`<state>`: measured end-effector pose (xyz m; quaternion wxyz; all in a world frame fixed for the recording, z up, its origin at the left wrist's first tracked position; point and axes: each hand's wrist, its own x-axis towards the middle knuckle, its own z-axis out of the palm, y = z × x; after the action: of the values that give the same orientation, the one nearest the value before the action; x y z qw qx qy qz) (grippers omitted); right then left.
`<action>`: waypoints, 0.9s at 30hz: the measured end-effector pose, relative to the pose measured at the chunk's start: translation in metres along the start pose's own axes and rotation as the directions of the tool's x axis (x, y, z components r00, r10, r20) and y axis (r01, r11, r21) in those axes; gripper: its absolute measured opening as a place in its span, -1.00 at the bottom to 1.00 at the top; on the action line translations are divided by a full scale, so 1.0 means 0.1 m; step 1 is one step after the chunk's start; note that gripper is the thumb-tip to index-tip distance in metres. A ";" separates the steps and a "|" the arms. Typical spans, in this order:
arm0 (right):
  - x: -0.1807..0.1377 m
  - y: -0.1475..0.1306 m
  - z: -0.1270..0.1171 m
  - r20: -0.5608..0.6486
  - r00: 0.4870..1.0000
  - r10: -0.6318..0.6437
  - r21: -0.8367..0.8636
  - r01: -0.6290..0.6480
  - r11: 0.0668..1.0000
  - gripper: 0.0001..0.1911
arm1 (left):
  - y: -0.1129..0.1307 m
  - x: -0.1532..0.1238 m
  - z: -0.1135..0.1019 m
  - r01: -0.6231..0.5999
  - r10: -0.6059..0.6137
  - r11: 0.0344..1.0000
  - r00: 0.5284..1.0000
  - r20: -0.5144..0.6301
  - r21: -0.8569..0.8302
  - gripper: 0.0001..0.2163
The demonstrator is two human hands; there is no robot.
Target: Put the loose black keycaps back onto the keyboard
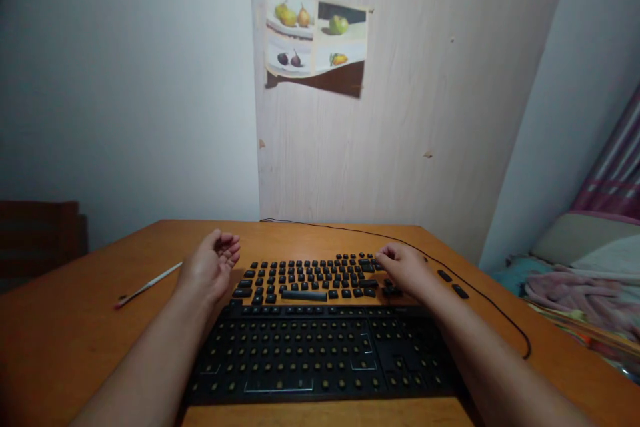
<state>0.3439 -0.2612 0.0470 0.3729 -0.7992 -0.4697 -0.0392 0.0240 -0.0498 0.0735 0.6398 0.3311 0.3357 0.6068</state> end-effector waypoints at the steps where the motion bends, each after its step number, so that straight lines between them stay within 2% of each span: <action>1: 0.04 -0.01 0.03 0.020 1.000 0.001 0.012 -0.001 1.000 -0.69 | -0.02 -0.03 0.02 0.009 -0.010 0.999 1.000 0.028 0.031 -0.85; 4: 0.16 -0.01 0.09 0.076 0.997 0.006 0.044 -0.009 0.999 -0.71 | -0.05 -0.10 0.05 0.109 -0.113 0.992 0.992 0.052 0.071 -0.85; 7: 0.30 0.03 0.15 0.118 0.993 0.020 0.040 -0.025 0.999 -0.74 | -0.04 -0.14 0.06 0.267 -0.269 0.961 0.963 0.025 0.069 -0.84; 9: 0.39 0.08 0.20 0.137 0.990 0.031 0.014 -0.033 0.999 -0.76 | -0.04 -0.16 0.07 0.319 -0.320 0.946 0.947 -0.001 0.051 -0.82; 15: 0.60 0.12 0.38 0.216 0.976 0.022 -0.081 -0.005 0.997 -0.80 | -0.11 -0.16 0.07 0.359 -0.361 0.930 0.932 0.010 0.075 -0.82; 27: 0.88 -0.25 0.69 0.387 0.916 -0.101 -0.300 0.229 0.926 -0.86 | -0.10 -0.20 0.08 0.368 -0.374 0.922 0.927 0.036 0.118 -0.82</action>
<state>0.3534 -0.1466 0.0478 0.1310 -0.8014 -0.5837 -0.0023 0.0354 -0.0709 0.0700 0.7336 0.3135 0.4061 0.4457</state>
